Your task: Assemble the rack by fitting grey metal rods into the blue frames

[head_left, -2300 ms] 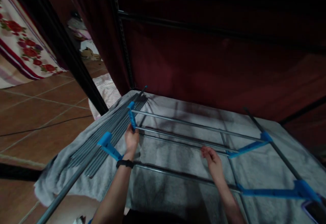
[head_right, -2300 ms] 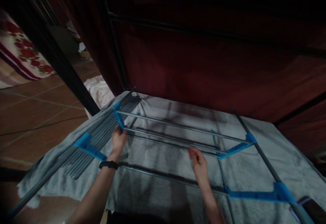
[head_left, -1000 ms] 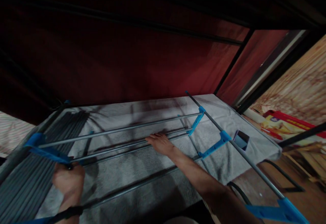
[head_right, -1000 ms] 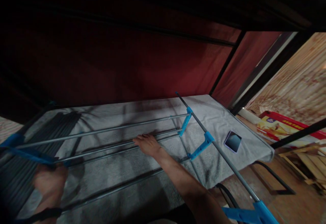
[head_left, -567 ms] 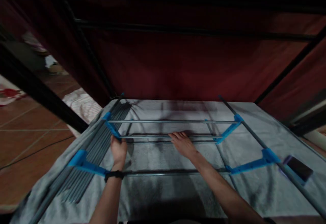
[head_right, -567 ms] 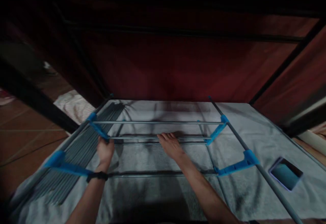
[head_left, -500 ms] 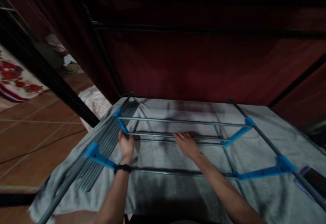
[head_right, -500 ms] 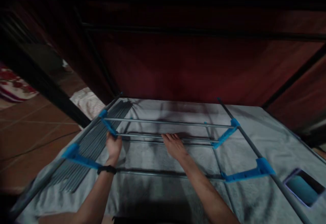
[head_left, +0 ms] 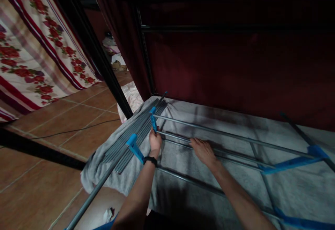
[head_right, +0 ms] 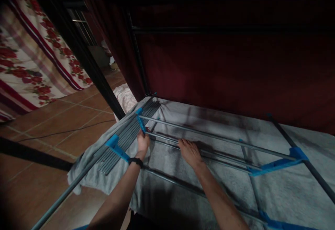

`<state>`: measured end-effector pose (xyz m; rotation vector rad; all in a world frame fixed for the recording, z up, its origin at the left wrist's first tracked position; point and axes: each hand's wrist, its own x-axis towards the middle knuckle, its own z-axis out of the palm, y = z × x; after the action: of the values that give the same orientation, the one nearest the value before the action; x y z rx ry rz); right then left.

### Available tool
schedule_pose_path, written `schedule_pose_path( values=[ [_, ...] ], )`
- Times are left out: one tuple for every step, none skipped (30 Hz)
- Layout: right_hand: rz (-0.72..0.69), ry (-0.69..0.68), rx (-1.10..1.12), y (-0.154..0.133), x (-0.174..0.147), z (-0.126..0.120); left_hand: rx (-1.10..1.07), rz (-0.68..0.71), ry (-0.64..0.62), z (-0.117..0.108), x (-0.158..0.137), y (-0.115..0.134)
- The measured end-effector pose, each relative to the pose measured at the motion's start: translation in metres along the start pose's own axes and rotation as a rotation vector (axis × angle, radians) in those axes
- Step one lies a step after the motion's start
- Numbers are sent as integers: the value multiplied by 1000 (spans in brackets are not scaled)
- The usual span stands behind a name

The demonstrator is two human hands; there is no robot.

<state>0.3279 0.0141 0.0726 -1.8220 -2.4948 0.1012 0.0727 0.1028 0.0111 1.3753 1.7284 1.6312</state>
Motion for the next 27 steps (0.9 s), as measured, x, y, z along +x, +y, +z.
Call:
schedule_pose_path(
  values=[
    [1, -11, 1, 1, 0, -1, -3, -9, -2, 0, 0, 0],
    [3, -20, 1, 1, 0, -1, -6, -19, -3, 0, 0, 1],
    [6, -28, 1, 2, 0, -2, -6, -28, -5, 0, 0, 2],
    [6, -34, 2, 2, 0, -3, -4, -35, -9, 0, 0, 3],
    [3, -37, 2, 2, 0, -3, 2, -38, -11, -1, -1, 4],
    [-2, -37, 2, 3, 0, -4, 10, -38, -14, -1, -1, 5],
    [-8, -36, 2, 3, 0, -4, 19, -38, -18, -2, -1, 6],
    [-13, -37, 2, 3, 0, -5, 32, -38, -23, -2, -1, 7],
    [-15, -39, 3, 3, 0, -5, 46, -38, -27, -3, -1, 8],
    [-13, -43, 7, 4, 0, -5, 58, -38, -31, -3, -1, 9],
    [-11, -49, 12, 4, 0, -5, 67, -39, -36, -3, 0, 10],
    [-6, -54, 18, 5, 1, -5, 75, -39, -41, -4, 0, 11],
    [-3, -56, 24, 5, 1, -4, 78, -38, -45, -4, 0, 12],
    [-1, -56, 29, 6, 2, -4, 80, -35, -48, -4, -1, 12],
    [-1, -55, 34, 6, 3, -4, 84, -33, -49, -4, -1, 12],
    [-1, -54, 39, 7, 3, -4, 91, -28, -53, -5, -1, 11],
    [0, -48, 45, 7, 3, -4, 103, -23, -60, -5, -1, 10],
    [0, -33, 49, 7, 3, -4, 119, -13, -70, -6, -1, 9],
    [-7, -5, 47, 6, 1, -2, 137, -3, -81, -7, 0, 7],
    [-22, 39, 38, 5, -1, 0, 152, 7, -91, -8, 0, 4],
    [-41, 98, 24, 3, -5, 3, 161, 16, -97, -8, 1, 1],
    [-66, 162, 8, 1, -10, 7, 163, 20, -97, -9, 1, -2],
    [-97, 221, -6, -2, -17, 14, 165, 15, -90, -9, 0, -5],
    [-130, 263, -14, -4, -25, 21, 180, 0, -81, -9, -1, -9],
    [-154, 286, -15, -6, -33, 30, 211, -22, -72, -8, -3, -13],
    [-165, 296, -11, -6, -41, 41, 254, -46, -67, -8, -6, -16],
    [-161, 300, -5, -5, -49, 51, 301, -69, -66, -7, -10, -20]
  ],
)
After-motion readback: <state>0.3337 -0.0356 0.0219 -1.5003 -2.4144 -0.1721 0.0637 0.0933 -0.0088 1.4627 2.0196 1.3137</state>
